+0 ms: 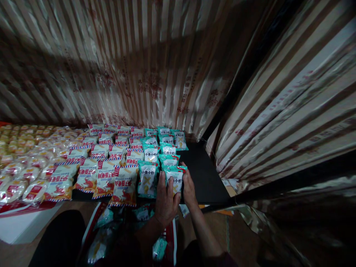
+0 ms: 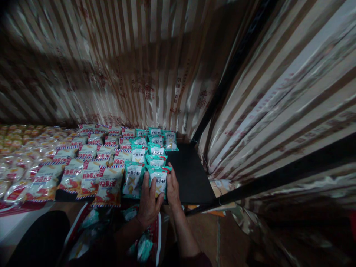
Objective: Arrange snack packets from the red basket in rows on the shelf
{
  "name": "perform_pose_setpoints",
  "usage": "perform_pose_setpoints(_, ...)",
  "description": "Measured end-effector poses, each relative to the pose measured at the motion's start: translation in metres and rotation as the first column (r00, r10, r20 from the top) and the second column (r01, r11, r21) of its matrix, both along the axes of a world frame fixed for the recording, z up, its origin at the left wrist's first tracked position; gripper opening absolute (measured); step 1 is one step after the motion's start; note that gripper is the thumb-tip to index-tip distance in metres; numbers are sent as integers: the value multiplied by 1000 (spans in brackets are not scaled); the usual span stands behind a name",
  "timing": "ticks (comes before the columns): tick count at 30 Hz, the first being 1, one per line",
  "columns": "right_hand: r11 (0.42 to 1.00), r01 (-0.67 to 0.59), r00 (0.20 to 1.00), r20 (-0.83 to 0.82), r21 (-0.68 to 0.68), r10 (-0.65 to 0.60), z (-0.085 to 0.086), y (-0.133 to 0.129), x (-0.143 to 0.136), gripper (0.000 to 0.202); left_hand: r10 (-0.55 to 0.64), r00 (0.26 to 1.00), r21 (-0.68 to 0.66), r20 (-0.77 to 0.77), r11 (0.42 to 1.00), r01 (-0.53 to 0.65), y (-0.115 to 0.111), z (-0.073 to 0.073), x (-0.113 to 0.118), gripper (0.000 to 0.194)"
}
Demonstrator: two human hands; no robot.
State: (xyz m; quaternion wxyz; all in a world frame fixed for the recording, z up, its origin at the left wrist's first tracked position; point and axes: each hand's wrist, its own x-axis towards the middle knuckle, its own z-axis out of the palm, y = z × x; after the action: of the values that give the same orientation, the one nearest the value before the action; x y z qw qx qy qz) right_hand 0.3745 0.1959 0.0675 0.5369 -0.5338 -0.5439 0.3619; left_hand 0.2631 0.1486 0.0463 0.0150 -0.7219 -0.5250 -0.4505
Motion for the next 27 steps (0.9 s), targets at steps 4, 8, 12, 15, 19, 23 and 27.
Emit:
perform_pose_setpoints(4, 1000, -17, 999, 49, 1, 17, -3, -5, 3, 65, 1, 1000, 14, 3, 1000, -1, -2, 4, 0, 72)
perform_pose_setpoints(8, 1000, 3, 996, 84, 14, -4, 2, -11, 0, 65, -24, 1000, 22, 7, 999, 24, -5, 6, -1, 68)
perform_pose_setpoints(12, 1000, -6, 995, 95, -18, 8, 7, -13, -4, 67, -63, 998, -29, -15, 998, 62, -4, 7, -3, 65)
perform_pose_setpoints(15, 1000, -9, 994, 109, -18, 11, 10, -11, -6, 67, -84, 996, -25, -26, 996, 83, -1, 8, -3, 64)
perform_pose_setpoints(19, 1000, -12, 993, 114, 19, 9, 11, -8, -6, 65, -75, 997, 12, -31, 997, 75, 1, 10, -2, 61)
perform_pose_setpoints(23, 998, -66, 993, 95, 1, 65, 8, -4, -5, 65, -54, 998, 22, -26, 998, 54, 1, 9, -3, 61)
perform_pose_setpoints(27, 998, -60, 995, 85, 0, 60, 4, 0, -6, 64, -80, 997, 2, -13, 997, 80, 1, 10, -4, 61)
